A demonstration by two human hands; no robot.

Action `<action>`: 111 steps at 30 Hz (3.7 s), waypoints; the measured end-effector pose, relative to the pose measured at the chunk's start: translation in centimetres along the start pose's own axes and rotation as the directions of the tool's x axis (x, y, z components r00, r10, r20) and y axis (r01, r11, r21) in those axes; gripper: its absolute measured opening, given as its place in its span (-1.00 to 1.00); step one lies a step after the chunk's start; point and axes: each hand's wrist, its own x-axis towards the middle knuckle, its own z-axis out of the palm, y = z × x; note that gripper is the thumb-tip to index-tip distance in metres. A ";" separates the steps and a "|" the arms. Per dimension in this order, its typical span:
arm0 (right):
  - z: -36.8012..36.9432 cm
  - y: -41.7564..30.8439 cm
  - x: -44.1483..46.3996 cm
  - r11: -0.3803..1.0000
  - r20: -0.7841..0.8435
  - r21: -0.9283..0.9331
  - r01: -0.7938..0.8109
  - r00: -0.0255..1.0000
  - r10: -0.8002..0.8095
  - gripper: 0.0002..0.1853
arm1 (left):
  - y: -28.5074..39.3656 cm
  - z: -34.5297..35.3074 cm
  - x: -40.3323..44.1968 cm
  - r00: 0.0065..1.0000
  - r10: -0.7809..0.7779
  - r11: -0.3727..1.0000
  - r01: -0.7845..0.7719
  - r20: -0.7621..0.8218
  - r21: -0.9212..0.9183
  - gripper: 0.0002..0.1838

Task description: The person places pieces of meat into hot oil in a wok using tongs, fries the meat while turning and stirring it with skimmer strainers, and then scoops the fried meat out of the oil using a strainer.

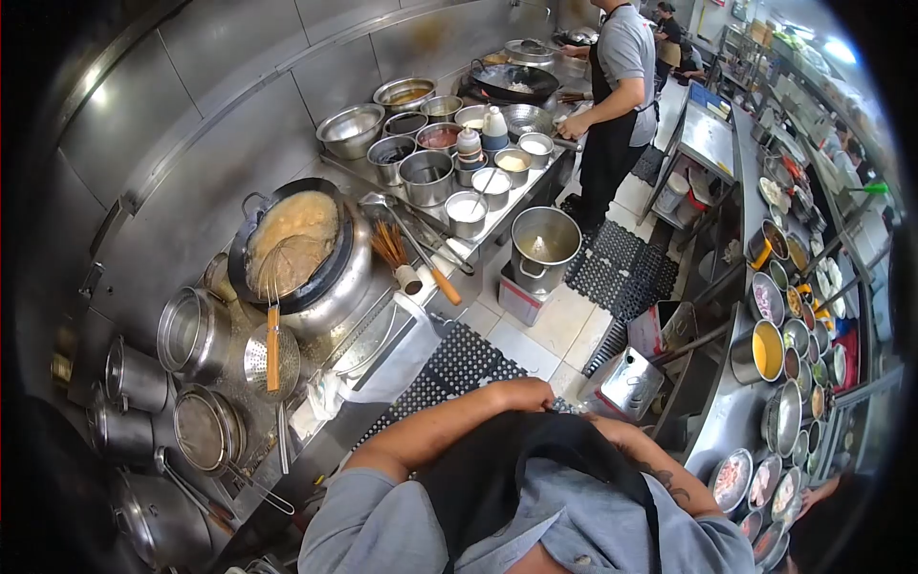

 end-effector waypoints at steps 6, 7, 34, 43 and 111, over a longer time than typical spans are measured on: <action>0.9 1.1 4.9 0.744 -0.420 -0.649 0.159 0.741 -0.525 -0.59 | 4.3 -2.2 0.9 0.826 0.157 0.955 0.012 -0.542 0.295 -0.93; 0.5 0.2 5.0 0.711 -0.334 -0.660 0.245 0.751 -0.569 -0.61 | 4.8 -2.6 0.9 0.797 0.207 0.950 -0.024 -0.568 0.313 -0.91; -2.9 -16.8 -18.1 0.602 -0.119 0.354 0.716 0.673 -0.730 -0.55 | 40.7 -12.4 -31.0 0.092 0.966 0.203 0.304 -0.241 0.931 -0.54; 1.8 -25.1 -20.8 0.234 -0.280 0.309 0.922 0.323 -0.904 -0.47 | 40.0 -12.4 -30.0 0.025 0.982 0.163 0.396 -0.188 0.904 -0.56; -5.3 -8.0 -10.1 0.698 0.265 0.125 0.705 0.655 -0.708 -0.61 | 7.8 -5.9 -10.1 0.444 -0.435 0.565 -0.543 -0.783 -0.621 -0.53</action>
